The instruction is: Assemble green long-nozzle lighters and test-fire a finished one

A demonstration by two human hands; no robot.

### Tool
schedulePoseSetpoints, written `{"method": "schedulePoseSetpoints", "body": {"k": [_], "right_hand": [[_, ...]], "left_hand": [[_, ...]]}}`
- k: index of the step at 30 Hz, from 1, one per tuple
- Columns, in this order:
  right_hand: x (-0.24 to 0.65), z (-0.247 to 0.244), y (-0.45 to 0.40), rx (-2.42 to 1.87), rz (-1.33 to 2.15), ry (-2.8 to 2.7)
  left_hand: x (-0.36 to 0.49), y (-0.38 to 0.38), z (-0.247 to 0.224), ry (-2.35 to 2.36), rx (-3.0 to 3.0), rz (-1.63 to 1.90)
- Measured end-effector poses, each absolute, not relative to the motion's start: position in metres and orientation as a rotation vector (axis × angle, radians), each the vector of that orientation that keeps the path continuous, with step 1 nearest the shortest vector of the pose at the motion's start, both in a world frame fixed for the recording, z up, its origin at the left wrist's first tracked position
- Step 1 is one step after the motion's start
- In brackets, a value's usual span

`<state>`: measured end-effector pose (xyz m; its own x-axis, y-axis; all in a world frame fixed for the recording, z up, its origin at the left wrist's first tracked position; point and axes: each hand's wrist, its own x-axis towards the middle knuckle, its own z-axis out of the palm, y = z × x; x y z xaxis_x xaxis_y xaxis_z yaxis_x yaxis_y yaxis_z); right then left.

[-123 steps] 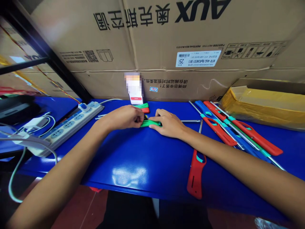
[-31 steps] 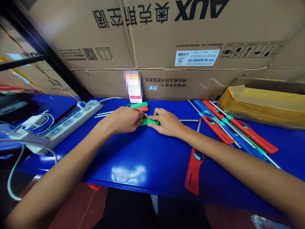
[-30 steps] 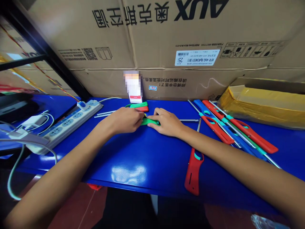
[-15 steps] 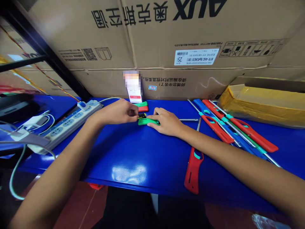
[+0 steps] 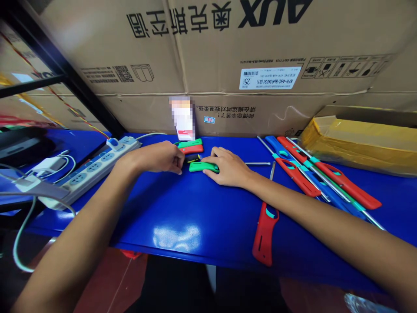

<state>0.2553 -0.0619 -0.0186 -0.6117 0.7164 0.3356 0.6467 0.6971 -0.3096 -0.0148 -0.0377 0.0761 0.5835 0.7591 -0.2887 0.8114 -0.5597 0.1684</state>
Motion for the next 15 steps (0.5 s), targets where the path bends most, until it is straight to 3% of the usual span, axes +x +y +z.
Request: {"method": "schedulePoseSetpoints", "body": {"k": [15], "right_hand": [[0.256, -0.016, -0.063, -0.987, 0.255, -2.460]], "left_hand": [[-0.011, -0.032, 0.062, 1.222, 2.808, 0.214]]}}
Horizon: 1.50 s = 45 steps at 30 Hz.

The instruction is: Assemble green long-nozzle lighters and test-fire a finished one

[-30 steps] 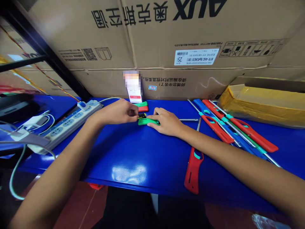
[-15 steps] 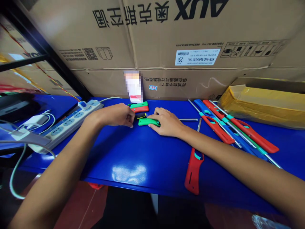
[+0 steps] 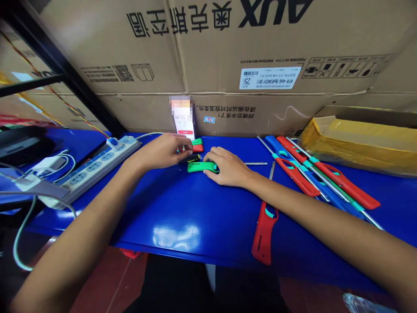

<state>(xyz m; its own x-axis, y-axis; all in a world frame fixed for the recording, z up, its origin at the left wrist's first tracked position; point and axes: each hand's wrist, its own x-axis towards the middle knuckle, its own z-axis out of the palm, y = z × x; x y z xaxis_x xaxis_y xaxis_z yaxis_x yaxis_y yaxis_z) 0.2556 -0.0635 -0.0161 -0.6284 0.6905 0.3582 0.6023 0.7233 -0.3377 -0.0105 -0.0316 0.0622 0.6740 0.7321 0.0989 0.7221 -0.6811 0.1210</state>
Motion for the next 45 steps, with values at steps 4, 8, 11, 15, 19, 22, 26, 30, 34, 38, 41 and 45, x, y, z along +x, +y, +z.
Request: {"method": "schedulePoseSetpoints", "body": {"k": [4, 8, 11, 15, 19, 22, 26, 30, 34, 38, 41, 45], "right_hand": [[0.254, -0.018, -0.063, -0.948, 0.300, -2.469], [0.259, -0.007, -0.058, -0.951, 0.347, -2.559], [0.273, 0.013, -0.050, -0.926, 0.448, -2.729], [0.294, 0.036, -0.037, -0.978, 0.399, -2.882], [0.302, 0.043, -0.032, -1.064, 0.441, -2.907], [0.301, 0.047, -0.034, -1.111, 0.483, -2.862], [0.301, 0.052, -0.035, -1.113, 0.499, -2.780], [0.302, 0.051, -0.031, -1.014, 0.579, -2.714], [0.302, 0.048, -0.028, -0.978, 0.666, -2.668], [0.303, 0.047, -0.026, -0.949, 0.706, -2.616], [0.303, 0.046, -0.024, -0.898, 0.713, -2.616], [0.302, 0.041, -0.022, -0.903, 0.670, -2.647]], "left_hand": [[-0.004, -0.035, 0.059, 1.132, 2.772, 0.266], [-0.001, -0.038, 0.058, 0.911, 2.691, 0.207], [0.001, -0.038, 0.057, 0.892, 2.734, 0.086], [0.005, -0.039, 0.055, 0.938, 2.794, -0.062], [0.010, -0.041, 0.052, 0.943, 2.802, -0.054], [0.009, -0.042, 0.052, 0.979, 2.739, 0.093], [0.003, -0.040, 0.053, 1.014, 2.648, 0.160], [-0.003, -0.035, 0.054, 1.009, 2.621, 0.149], [-0.001, -0.035, 0.051, 0.962, 2.652, 0.182], [0.002, -0.036, 0.049, 0.996, 2.711, 0.202], [0.001, -0.035, 0.049, 0.986, 2.690, 0.236], [-0.002, -0.034, 0.049, 0.901, 2.627, 0.386]]}}
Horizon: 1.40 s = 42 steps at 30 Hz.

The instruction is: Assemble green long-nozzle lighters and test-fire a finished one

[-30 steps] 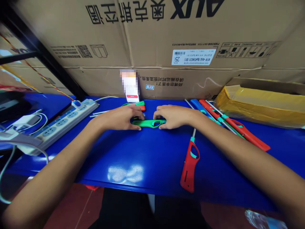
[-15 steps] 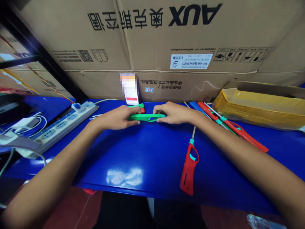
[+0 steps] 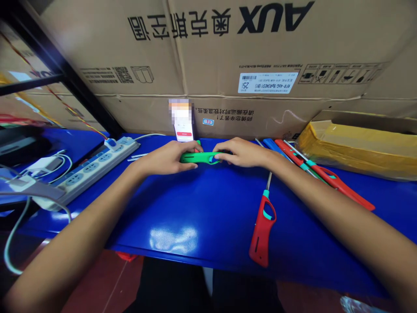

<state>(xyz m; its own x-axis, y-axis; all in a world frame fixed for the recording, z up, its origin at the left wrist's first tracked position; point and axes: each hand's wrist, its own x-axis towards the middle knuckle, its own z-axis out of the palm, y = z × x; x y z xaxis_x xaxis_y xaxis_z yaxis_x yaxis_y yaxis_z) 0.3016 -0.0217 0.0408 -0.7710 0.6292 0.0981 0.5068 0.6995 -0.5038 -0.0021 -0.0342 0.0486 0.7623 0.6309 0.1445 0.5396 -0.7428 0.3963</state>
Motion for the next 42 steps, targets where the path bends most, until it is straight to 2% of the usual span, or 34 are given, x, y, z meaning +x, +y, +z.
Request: {"method": "schedulePoseSetpoints", "body": {"k": [7, 12, 18, 27, 42], "right_hand": [[0.305, 0.041, -0.020, -0.920, 0.728, -2.615], [0.297, 0.049, -0.032, -0.807, 0.606, -2.516], [0.277, 0.039, -0.043, -0.804, 0.368, -2.360], [0.279, 0.025, -0.044, -0.719, 0.143, -2.346], [0.275, 0.005, -0.048, -0.707, 0.065, -2.210]], "left_hand": [[0.001, -0.039, 0.050, 0.863, 2.569, 0.706], [0.008, -0.040, 0.043, 0.800, 2.565, 0.928], [0.014, -0.037, 0.031, 0.772, 2.356, 1.024], [0.011, -0.031, 0.025, 0.696, 2.029, 0.968], [0.013, -0.043, 0.038, 0.664, 1.834, 0.854]]}}
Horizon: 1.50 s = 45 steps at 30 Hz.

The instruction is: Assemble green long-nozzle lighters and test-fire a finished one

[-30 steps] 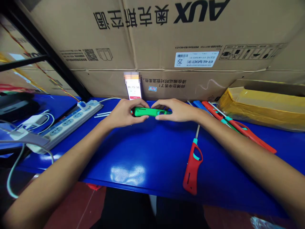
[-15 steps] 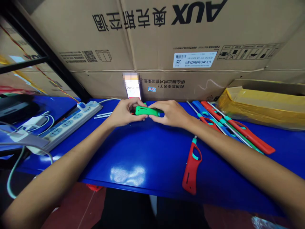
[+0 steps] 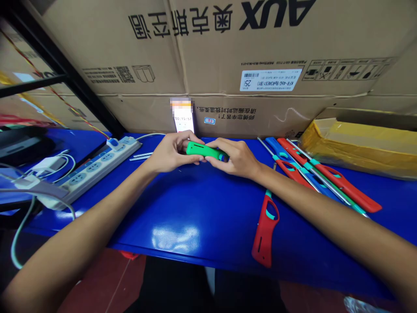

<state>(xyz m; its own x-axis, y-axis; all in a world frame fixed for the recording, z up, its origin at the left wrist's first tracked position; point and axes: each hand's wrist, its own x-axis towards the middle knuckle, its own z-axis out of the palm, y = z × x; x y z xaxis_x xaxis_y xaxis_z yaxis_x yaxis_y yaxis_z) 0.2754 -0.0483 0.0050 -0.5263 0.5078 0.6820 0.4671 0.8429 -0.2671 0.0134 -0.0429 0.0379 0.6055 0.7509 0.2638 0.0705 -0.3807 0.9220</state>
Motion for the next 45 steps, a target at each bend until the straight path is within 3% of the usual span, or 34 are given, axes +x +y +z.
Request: {"method": "schedulePoseSetpoints", "body": {"k": [26, 34, 38, 45], "right_hand": [[0.277, 0.000, -0.047, -0.608, 0.134, -2.160], [0.277, -0.004, -0.044, -0.709, 0.164, -2.232], [0.277, -0.001, -0.050, -0.674, 0.117, -2.120], [0.279, 0.001, -0.056, -0.510, 0.235, -1.944]], "left_hand": [[0.021, -0.059, 0.043, 0.639, 2.044, 1.065], [-0.014, -0.027, 0.056, 0.726, 2.421, 0.646], [-0.028, -0.015, 0.056, 0.974, 2.662, 0.590], [-0.011, -0.025, 0.050, 0.821, 2.666, 0.597]]}}
